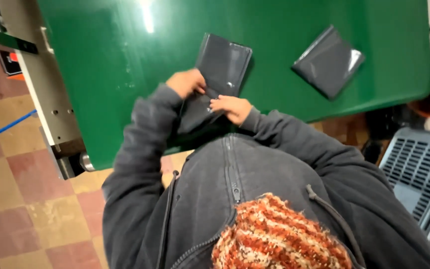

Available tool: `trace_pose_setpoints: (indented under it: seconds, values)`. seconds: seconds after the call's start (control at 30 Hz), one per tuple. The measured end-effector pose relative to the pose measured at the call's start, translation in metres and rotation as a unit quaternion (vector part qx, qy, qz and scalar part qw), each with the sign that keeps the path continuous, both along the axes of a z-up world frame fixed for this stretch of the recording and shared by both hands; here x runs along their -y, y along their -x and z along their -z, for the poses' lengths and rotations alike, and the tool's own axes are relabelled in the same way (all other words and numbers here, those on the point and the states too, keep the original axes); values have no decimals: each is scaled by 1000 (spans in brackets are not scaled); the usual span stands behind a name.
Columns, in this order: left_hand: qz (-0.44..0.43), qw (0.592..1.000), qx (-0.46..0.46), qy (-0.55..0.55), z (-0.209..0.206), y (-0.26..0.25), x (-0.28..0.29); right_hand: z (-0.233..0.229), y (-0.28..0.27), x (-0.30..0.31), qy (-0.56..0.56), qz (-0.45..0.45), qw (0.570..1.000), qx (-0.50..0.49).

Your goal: Folding black plastic bags and placing them into a collection basket.

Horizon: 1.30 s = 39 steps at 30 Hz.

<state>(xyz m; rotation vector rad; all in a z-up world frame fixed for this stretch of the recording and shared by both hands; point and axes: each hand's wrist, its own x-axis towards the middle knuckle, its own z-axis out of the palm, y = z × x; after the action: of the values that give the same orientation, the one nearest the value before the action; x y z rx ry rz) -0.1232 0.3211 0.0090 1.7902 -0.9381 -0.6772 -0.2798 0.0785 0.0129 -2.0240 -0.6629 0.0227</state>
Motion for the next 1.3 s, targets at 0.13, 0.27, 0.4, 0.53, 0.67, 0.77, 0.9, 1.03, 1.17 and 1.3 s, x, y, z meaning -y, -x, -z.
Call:
trace_pose_setpoints:
  seconds: [0.13,0.27,0.4,0.53,0.67,0.77,0.9,1.03,1.17,1.3]
  values:
    - [-137,926,-345,-68,62,-55,12,62,-7,24,-284,226,910,-201]
    - [-218,927,-266,-148,30,-24,31,61,-35,32,-441,275,739,-430]
    - [-317,882,223,-267,-30,3,71,82,-44,38,-414,289,724,-470]
    - [-303,850,372,-215,-58,33,100,97,-24,52,-348,324,841,-257]
    - [-207,911,354,36,-98,62,158,28,-2,128,-284,442,848,-64]
    - [-195,946,241,93,-106,75,230,3,18,192,-239,492,835,61]
    - [-223,953,204,11,-58,61,332,-41,32,250,-184,557,806,78]
    - [-230,938,227,-124,0,62,384,-5,36,285,-10,650,760,21]
    - [-234,917,276,-170,-7,68,384,-5,35,286,124,652,748,-22]
    - [-242,889,328,-208,-27,67,389,-31,33,305,231,582,779,-25]
